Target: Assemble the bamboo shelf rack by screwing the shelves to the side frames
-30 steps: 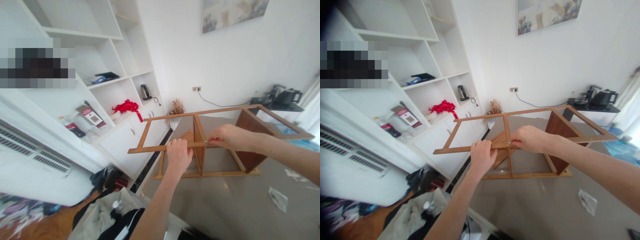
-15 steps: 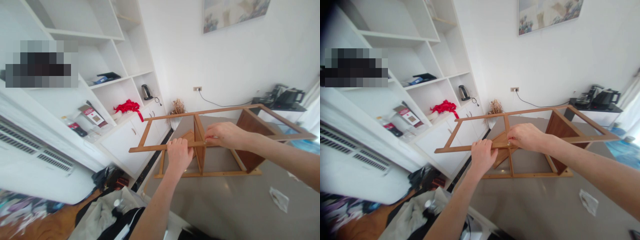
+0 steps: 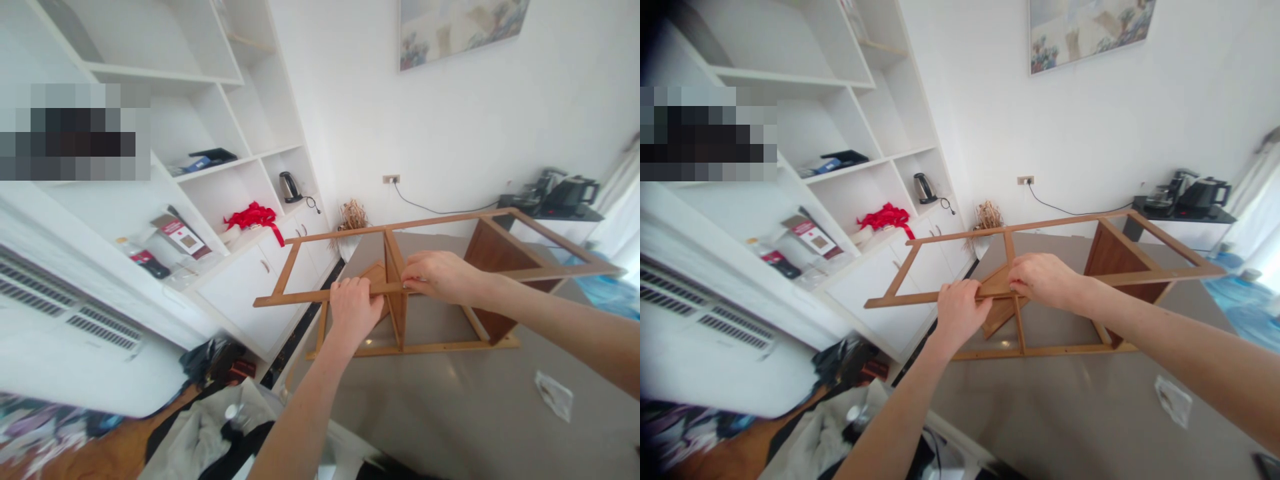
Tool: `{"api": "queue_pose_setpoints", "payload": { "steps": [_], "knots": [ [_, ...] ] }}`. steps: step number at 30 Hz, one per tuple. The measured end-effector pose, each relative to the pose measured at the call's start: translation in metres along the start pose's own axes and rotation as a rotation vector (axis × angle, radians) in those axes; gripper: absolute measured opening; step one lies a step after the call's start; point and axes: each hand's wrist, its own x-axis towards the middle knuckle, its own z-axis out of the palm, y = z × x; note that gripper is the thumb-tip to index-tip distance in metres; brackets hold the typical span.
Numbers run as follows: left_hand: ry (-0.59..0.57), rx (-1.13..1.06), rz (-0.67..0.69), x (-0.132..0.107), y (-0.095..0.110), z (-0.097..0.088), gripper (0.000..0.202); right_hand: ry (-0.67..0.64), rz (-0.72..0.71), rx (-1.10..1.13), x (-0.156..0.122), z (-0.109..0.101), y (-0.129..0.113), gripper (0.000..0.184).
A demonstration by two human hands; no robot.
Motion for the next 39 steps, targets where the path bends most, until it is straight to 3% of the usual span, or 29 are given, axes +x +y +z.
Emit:
{"api": "queue_pose_setpoints", "payload": {
  "steps": [14,32,39],
  "knots": [
    [-0.016,0.01,0.003,0.012,0.005,-0.008,0.016,0.013,0.062,0.001,-0.004,-0.01,0.007,0.025],
    [-0.075,-0.073,0.022,0.017,0.009,-0.021,0.022,-0.055,-0.08,-0.061,0.002,-0.023,0.015,0.025],
    [-0.082,-0.108,0.043,0.019,0.013,-0.025,0.02,-0.129,0.104,-0.195,0.001,-0.03,0.001,0.027]
  ]
}}
